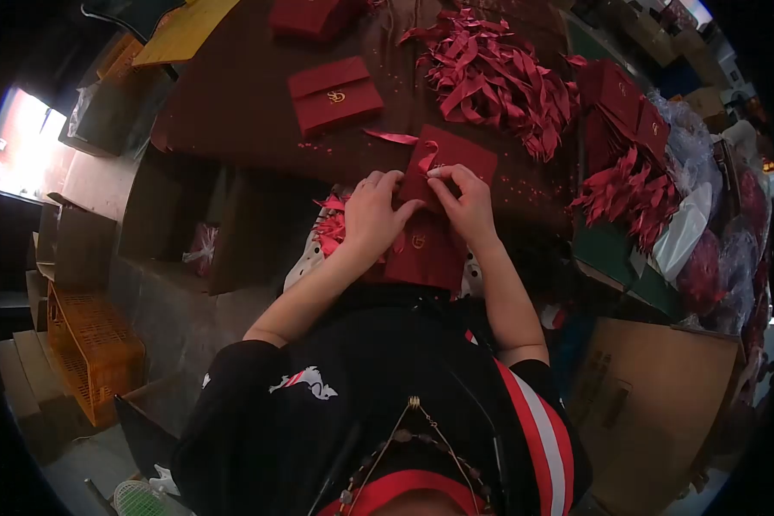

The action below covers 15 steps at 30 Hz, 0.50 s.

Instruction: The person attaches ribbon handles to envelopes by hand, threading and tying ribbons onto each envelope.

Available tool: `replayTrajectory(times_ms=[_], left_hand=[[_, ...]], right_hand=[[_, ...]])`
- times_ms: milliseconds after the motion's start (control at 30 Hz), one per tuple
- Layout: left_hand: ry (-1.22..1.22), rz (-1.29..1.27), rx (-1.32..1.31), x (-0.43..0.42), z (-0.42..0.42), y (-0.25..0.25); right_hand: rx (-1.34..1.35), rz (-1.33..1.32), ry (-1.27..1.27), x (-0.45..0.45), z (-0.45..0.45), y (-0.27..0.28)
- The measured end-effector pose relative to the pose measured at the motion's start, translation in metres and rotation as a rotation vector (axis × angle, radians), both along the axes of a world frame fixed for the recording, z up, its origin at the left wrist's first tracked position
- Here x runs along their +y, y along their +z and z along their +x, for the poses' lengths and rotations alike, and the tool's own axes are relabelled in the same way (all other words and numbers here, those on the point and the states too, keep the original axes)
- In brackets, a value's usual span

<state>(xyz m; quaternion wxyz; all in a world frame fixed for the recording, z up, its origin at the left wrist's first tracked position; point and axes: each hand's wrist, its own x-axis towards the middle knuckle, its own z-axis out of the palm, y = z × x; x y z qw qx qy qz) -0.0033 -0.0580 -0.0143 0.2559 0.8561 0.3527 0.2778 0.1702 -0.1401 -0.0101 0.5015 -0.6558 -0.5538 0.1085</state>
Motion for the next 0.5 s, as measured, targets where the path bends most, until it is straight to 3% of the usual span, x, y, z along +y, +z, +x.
replayTrajectory(times_ms=[133,233,300,500], left_hand=[[0.021,0.057,-0.040,-0.005,-0.002,-0.006],[0.007,-0.154,-0.095,-0.003,0.002,-0.009],[0.021,-0.246,-0.286,-0.003,0.007,-0.018],[0.033,-0.251,-0.304,0.003,0.011,-0.025]], right_hand=[[-0.062,-0.009,-0.016,0.003,-0.002,-0.006],[-0.185,0.049,0.012,0.004,-0.003,-0.007],[-0.271,0.059,-0.006,0.002,-0.006,-0.005],[-0.288,0.058,-0.024,0.001,-0.012,-0.003]])
